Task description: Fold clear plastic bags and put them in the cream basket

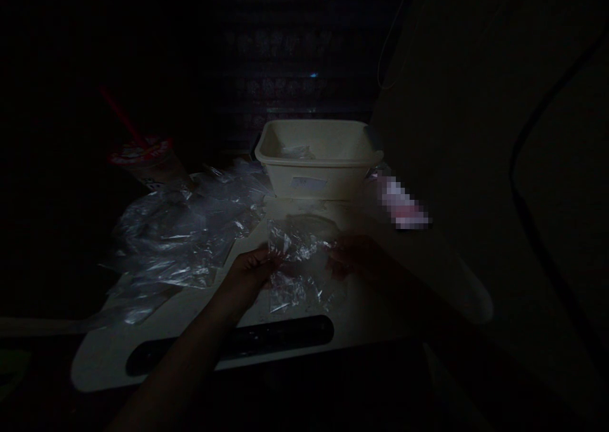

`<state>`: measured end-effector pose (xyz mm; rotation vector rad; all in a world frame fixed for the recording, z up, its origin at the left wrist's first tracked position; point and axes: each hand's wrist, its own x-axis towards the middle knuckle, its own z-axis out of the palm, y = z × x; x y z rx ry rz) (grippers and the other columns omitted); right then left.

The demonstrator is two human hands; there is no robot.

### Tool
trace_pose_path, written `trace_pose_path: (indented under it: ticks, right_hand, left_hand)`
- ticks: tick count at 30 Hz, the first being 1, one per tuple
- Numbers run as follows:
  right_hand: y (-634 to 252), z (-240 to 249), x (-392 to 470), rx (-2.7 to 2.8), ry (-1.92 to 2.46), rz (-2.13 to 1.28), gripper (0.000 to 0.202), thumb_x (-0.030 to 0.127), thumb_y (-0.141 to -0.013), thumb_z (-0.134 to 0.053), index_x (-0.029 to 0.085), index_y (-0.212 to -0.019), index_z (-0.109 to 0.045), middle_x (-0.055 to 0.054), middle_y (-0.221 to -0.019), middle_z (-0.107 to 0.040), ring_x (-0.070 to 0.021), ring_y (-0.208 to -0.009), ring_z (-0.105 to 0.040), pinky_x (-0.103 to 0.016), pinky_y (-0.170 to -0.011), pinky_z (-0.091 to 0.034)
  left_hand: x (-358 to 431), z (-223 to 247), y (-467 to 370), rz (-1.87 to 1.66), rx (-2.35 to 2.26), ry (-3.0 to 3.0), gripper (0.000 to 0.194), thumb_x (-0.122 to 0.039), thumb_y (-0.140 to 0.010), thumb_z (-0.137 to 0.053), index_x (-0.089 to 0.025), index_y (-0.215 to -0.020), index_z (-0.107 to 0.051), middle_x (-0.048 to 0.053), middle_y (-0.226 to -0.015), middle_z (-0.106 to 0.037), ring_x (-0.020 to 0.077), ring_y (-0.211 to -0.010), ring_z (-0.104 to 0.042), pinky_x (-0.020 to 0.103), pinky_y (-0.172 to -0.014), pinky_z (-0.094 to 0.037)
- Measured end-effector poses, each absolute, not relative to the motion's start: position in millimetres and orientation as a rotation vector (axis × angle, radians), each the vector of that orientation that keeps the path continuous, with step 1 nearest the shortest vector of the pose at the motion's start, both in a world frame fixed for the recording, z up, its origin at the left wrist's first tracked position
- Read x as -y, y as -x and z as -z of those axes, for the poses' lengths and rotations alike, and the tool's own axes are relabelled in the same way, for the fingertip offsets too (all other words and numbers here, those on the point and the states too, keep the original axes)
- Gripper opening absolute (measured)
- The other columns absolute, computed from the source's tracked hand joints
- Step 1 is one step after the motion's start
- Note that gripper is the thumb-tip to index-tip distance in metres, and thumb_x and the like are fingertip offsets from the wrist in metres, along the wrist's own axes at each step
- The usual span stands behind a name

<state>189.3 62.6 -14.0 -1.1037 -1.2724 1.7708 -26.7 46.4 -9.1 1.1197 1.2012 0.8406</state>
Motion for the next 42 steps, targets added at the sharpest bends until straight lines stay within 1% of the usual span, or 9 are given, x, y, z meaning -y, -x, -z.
trace_pose_path:
  ticks: [4, 9, 17, 23, 25, 28, 32, 36, 42]
  right_hand:
    - [-188.7, 11.4, -61.8, 1.223, 1.093, -1.775, 0.023, 0.033, -0.06, -0.062, 0.012, -0.068, -0.058, 0.0, -0.053, -0.06, -0.0086, -0.042, -0.054, -0.02, -0.041, -0.043]
    - [-189.2, 7.7, -60.9, 1.155, 1.106, -1.775, 0.026, 0.032, -0.058, -0.063, 0.012, -0.073, -0.057, 0.001, -0.052, -0.059, -0.0089, -0.041, -0.053, -0.021, -0.04, -0.042]
    - [-193.1, 13.9, -62.2, 1.143, 1.164, -1.749, 0.011, 0.025, -0.055, -0.06, 0.015, -0.056, -0.059, 0.001, -0.05, -0.057, -0.0091, -0.046, -0.052, -0.021, -0.044, -0.041]
    - [-197.1, 18.3, -66.1, 1.275, 1.082, -1.674, 0.012, 0.028, -0.056, -0.06, 0.016, -0.055, -0.061, 0.0, -0.054, -0.057, -0.0095, -0.049, -0.052, -0.023, -0.047, -0.041]
    - [-198.8, 20.8, -67.0, 1.339, 1.027, -1.602, 0.016, 0.033, -0.055, -0.061, 0.016, -0.055, -0.061, -0.001, -0.061, -0.057, -0.011, -0.053, -0.052, -0.024, -0.049, -0.042]
    - [-199.8, 23.5, -67.7, 1.422, 1.055, -1.436, 0.024, 0.041, -0.056, -0.06, 0.017, -0.054, -0.06, -0.002, -0.064, -0.056, -0.0116, -0.053, -0.052, -0.024, -0.047, -0.041]
    - [-202.7, 21.4, -69.1, 1.664, 1.11, -1.149, 0.025, 0.041, -0.063, -0.051, 0.018, -0.057, -0.059, -0.004, -0.07, -0.057, -0.0158, -0.066, -0.054, -0.028, -0.059, -0.044]
    - [-208.4, 15.4, -66.7, 1.788, 1.345, -0.757, 0.021, 0.026, -0.07, -0.042, 0.017, -0.081, -0.057, -0.008, -0.087, -0.057, -0.0189, -0.082, -0.053, -0.033, -0.071, -0.043]
    - [-180.9, 8.5, -42.0, 1.981, 1.398, -0.424, 0.037, 0.023, -0.077, -0.033, 0.013, -0.111, -0.043, -0.012, -0.114, -0.046, -0.0217, -0.108, -0.038, -0.038, -0.093, -0.03]
  left_hand:
    - [-46.1, 8.2, 25.4, -0.862, -1.143, -1.035, 0.014, -0.027, -0.066, -0.055, -0.016, -0.073, -0.061, -0.001, -0.061, -0.06, 0.0095, -0.053, -0.051, 0.021, -0.053, -0.038]
    - [-44.9, 5.0, 23.4, -0.89, -1.148, -0.951, 0.008, -0.024, -0.063, -0.056, -0.017, -0.063, -0.059, -0.003, -0.054, -0.057, 0.008, -0.047, -0.049, 0.019, -0.048, -0.038]
    - [-47.8, 13.3, 30.8, -0.902, -1.198, -1.099, 0.01, -0.018, -0.057, -0.051, -0.019, -0.055, -0.06, -0.003, -0.054, -0.058, 0.0089, -0.047, -0.049, 0.021, -0.047, -0.037]
    - [-48.6, 12.9, 35.5, -0.913, -1.245, -1.269, 0.012, -0.016, -0.058, -0.051, -0.017, -0.052, -0.061, 0.002, -0.067, -0.063, 0.0164, -0.067, -0.056, 0.028, -0.063, -0.042]
    - [-46.4, 9.2, 34.5, -0.991, -1.279, -1.374, 0.013, -0.018, -0.063, -0.05, -0.016, -0.057, -0.061, 0.005, -0.084, -0.063, 0.0192, -0.082, -0.055, 0.03, -0.072, -0.041]
    - [-41.1, 3.5, 29.6, -1.025, -1.377, -1.718, 0.02, -0.023, -0.071, -0.046, -0.018, -0.084, -0.061, 0.005, -0.107, -0.055, 0.019, -0.099, -0.048, 0.031, -0.085, -0.036]
    - [-34.3, 5.7, 20.9, -0.666, -1.359, -2.321, 0.04, -0.024, -0.081, -0.032, -0.018, -0.121, -0.033, 0.005, -0.128, -0.034, 0.0168, -0.117, -0.028, 0.035, -0.096, -0.022]
    - [-30.6, 14.4, 17.0, -0.325, -1.366, -2.604, 0.045, -0.021, -0.083, -0.023, -0.015, -0.127, -0.015, 0.007, -0.134, -0.02, 0.016, -0.121, -0.014, 0.039, -0.098, -0.012]
    - [-28.5, 17.0, 14.1, -0.183, -1.433, -2.734, 0.046, -0.026, -0.084, -0.021, -0.01, -0.126, -0.017, 0.011, -0.131, -0.025, 0.0175, -0.121, -0.015, 0.043, -0.097, -0.009]
